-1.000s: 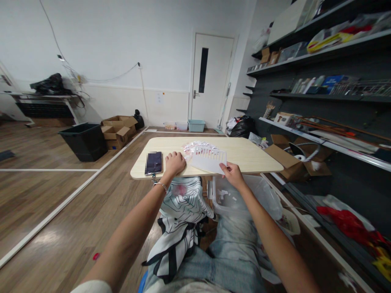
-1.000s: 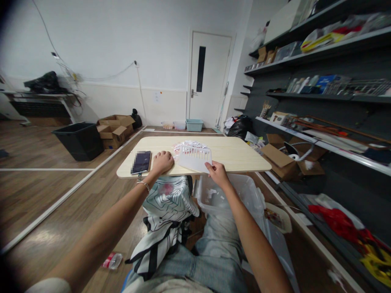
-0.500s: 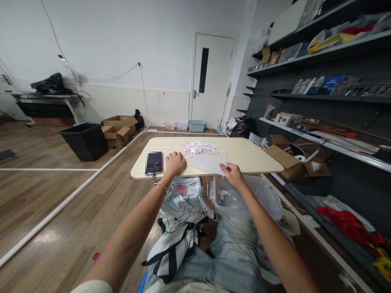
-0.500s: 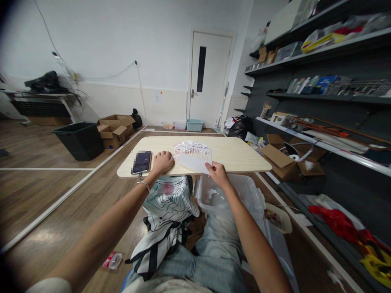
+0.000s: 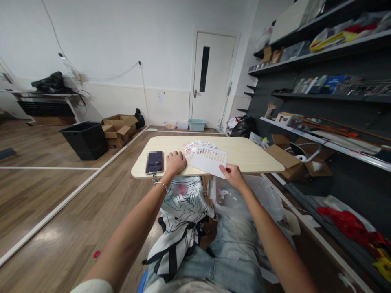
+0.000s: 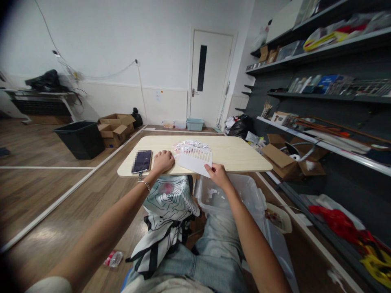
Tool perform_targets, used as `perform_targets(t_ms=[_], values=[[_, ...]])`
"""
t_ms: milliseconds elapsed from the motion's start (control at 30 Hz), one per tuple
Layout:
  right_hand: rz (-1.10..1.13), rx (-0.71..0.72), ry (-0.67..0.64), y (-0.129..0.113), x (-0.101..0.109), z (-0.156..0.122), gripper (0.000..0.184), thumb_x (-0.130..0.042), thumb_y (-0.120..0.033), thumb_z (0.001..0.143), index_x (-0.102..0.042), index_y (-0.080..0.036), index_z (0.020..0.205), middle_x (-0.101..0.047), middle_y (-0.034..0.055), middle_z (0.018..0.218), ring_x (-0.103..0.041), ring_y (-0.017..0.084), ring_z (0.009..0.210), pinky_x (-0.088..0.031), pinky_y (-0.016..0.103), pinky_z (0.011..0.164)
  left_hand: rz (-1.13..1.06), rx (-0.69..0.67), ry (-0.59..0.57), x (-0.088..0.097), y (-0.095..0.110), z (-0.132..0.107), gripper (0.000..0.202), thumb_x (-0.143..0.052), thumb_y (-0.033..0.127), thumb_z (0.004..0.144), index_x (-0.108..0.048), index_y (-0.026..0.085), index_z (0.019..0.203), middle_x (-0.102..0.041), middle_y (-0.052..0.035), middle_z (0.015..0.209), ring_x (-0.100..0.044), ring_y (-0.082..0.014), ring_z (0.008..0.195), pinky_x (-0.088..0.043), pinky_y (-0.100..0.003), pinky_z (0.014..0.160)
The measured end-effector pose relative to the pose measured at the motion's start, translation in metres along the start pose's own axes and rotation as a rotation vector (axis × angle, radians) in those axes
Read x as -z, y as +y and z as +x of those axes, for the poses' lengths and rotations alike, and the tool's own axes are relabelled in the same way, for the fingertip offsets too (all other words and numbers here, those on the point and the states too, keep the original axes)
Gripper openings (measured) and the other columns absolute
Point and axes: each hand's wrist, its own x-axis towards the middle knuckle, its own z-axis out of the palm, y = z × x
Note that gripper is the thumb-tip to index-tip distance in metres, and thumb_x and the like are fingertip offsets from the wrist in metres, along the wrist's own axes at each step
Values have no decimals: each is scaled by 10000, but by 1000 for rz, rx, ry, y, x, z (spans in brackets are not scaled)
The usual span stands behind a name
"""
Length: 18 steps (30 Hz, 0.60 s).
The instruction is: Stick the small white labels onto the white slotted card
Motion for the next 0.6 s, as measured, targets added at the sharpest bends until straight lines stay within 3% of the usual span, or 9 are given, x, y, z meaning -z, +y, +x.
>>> perform_targets(t_ms=[300,600], values=[[-10,6,-14,-1,-3,-1,600,-647,-757,846,-642,-195,638,-607,38,610,-579,207,643,-452,290,548,15,-5,2,0,0,-1,449,-329,367,1063,-625,162,1332,-622,-203,1440,-540,-353,1361,-394,-477,1109],[115,-94,23,-4,1,0,659,-620,-858,801,-663,-204,736,-625,42,604,-565,201,539,-476,314,487,-5,0,-3,0,0,1,449,-344,367,1053,-630,169,1337,-620,-207,1438,-531,-357,1365,-385,-491,1112]])
